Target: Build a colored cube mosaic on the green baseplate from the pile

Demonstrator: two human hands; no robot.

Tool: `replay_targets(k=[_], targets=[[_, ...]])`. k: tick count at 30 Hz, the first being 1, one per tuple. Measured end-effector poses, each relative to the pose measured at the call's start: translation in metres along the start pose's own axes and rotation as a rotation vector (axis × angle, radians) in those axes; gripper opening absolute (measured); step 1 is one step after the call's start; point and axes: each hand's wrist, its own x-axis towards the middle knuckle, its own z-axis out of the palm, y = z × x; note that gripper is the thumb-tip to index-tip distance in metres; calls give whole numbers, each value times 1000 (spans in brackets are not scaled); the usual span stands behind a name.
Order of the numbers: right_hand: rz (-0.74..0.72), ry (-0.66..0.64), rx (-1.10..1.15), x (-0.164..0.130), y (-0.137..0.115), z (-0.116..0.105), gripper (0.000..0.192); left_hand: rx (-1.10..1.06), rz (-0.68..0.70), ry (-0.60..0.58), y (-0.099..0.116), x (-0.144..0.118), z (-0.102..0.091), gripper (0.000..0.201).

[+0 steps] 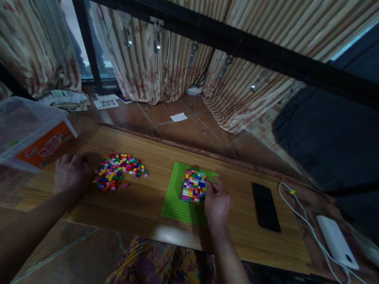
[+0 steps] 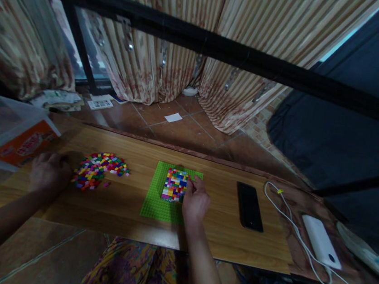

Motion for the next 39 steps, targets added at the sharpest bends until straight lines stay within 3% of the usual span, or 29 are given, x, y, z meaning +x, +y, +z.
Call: replay_targets(k=[17, 23, 30, 39], targets=[[-26, -27, -313, 6, -17, -5, 32, -24, 6, 7, 3, -2, -3, 41], [-27, -137, -460, 25, -26, -12, 34, -64, -3, 8, 3, -4, -3, 39], [-141, -246, -615, 42, -36, -15, 31, -39, -8, -7, 5, -5, -5, 42], [-174, -367, -679, 61, -37, -14, 30, -94, -26, -2, 4, -4, -4, 40]])
